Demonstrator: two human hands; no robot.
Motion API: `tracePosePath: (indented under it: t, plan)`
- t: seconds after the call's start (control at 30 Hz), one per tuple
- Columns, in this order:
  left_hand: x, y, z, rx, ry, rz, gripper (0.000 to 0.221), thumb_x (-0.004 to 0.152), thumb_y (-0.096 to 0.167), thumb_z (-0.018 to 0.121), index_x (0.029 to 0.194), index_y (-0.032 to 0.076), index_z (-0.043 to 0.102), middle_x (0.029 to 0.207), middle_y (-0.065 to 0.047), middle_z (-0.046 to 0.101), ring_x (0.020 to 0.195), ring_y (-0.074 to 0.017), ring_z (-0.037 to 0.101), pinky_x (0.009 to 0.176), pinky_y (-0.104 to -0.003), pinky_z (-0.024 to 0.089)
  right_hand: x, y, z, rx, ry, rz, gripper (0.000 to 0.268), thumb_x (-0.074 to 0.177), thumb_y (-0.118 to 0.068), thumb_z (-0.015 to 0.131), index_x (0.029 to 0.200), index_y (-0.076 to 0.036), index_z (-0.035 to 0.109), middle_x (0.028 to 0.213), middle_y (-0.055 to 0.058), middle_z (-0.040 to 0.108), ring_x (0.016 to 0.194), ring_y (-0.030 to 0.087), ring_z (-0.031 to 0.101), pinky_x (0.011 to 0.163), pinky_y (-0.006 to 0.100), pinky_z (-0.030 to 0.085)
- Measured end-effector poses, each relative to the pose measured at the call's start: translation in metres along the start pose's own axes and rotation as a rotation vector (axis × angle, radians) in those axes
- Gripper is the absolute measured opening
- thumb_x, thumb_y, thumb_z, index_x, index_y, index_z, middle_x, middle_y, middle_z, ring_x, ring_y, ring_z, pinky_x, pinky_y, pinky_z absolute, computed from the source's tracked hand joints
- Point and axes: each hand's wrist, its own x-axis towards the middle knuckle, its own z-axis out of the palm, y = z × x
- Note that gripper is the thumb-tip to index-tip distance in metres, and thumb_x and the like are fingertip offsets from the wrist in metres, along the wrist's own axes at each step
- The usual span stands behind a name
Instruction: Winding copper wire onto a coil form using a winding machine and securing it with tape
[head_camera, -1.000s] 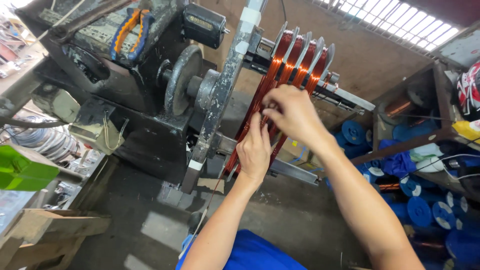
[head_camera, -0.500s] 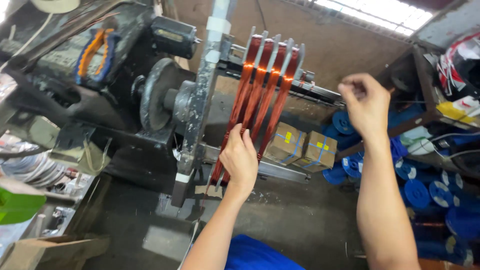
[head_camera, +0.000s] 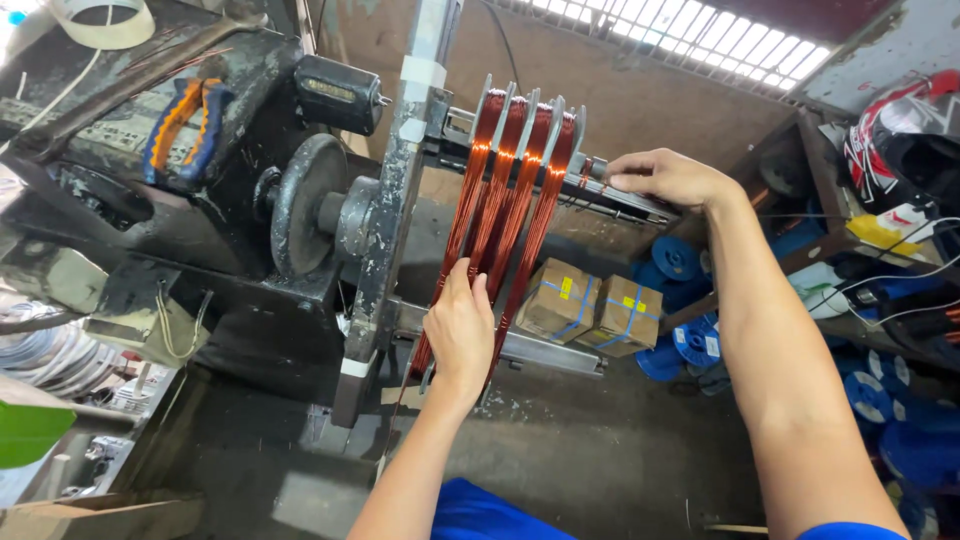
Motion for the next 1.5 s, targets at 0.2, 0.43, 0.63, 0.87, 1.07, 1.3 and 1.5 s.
tracePosePath:
  t: [0.2,0.43,0.63,0.87,1.07,1.3,1.5]
  plan:
    - [-0.005,-0.006,0.0,-0.066,0.043,0.097,0.037,0.11,0.03,0.066,0.136,0.004,0.068,0.106,-0.013,0.08,0.084,-0.0323,0.08,0.065,-0.042,0.064,0.003,0.024,0.009,-0.014,0.078,-0.223,0.022,0.098,-0.023,0.084,0.116,-0.011,0.081,0.122,0.01,0.078,0.11,0.021,0.069,0.103,0.042,0.054]
    - [-0.016,-0.016,0.018,0.052,0.197,0.277,0.072,0.104,0.047,0.072,0.155,0.0,0.055,0.121,-0.009,0.071,0.098,-0.0248,0.077,0.075,-0.033,0.064,-0.049,0.022,0.054,-0.594,0.533,-0.685,0.026,0.095,-0.028,0.089,0.101,-0.007,0.075,0.118,0.011,0.06,0.119,0.036,0.061,0.107,0.047,0.051]
    - [-0.019,-0.018,0.022,0.029,0.181,0.268,0.075,0.1,0.046,0.075,0.156,0.0,0.055,0.12,-0.009,0.071,0.1,-0.0252,0.076,0.075,-0.033,0.063,-0.047,0.114,0.19,-0.141,0.692,-0.203,0.018,0.11,-0.031,0.071,0.105,-0.015,0.073,0.101,0.007,0.067,0.097,0.029,0.072,0.082,0.037,0.059]
    - [-0.018,-0.021,0.017,0.045,0.188,0.342,0.067,0.105,0.043,0.068,0.154,-0.001,0.055,0.121,-0.01,0.071,0.102,-0.024,0.076,0.076,-0.033,0.062,0.089,0.18,0.084,0.252,0.699,-0.167,0.012,0.107,-0.007,0.063,0.116,-0.006,0.071,0.102,0.022,0.07,0.106,0.036,0.072,0.091,0.042,0.058]
    - [-0.025,-0.022,0.017,0.07,0.151,0.303,0.065,0.109,0.035,0.068,0.158,-0.003,0.049,0.129,-0.02,0.074,0.103,-0.0327,0.079,0.074,-0.038,0.063,0.019,0.089,-0.002,0.989,0.591,-0.534,0.025,0.103,-0.022,0.08,0.104,-0.013,0.057,0.112,0.021,0.077,0.091,0.023,0.078,0.082,0.033,0.067]
    - [-0.023,-0.021,0.016,0.05,0.156,0.3,0.065,0.109,0.034,0.067,0.158,-0.004,0.048,0.132,-0.021,0.073,0.1,-0.0309,0.079,0.073,-0.037,0.063,-0.116,0.105,0.143,1.255,0.803,-0.587,0.024,0.108,-0.025,0.074,0.1,-0.024,0.051,0.121,0.008,0.063,0.108,0.019,0.066,0.068,0.031,0.061]
    - [-0.026,-0.024,0.02,0.058,0.138,0.278,0.066,0.108,0.034,0.067,0.159,-0.003,0.049,0.135,-0.021,0.072,0.103,-0.0335,0.078,0.073,-0.041,0.062,-0.018,0.341,0.232,1.233,0.698,0.175,0.026,0.109,-0.035,0.063,0.096,-0.013,0.065,0.09,0.009,0.074,0.07,0.02,0.07,0.061,0.035,0.06]
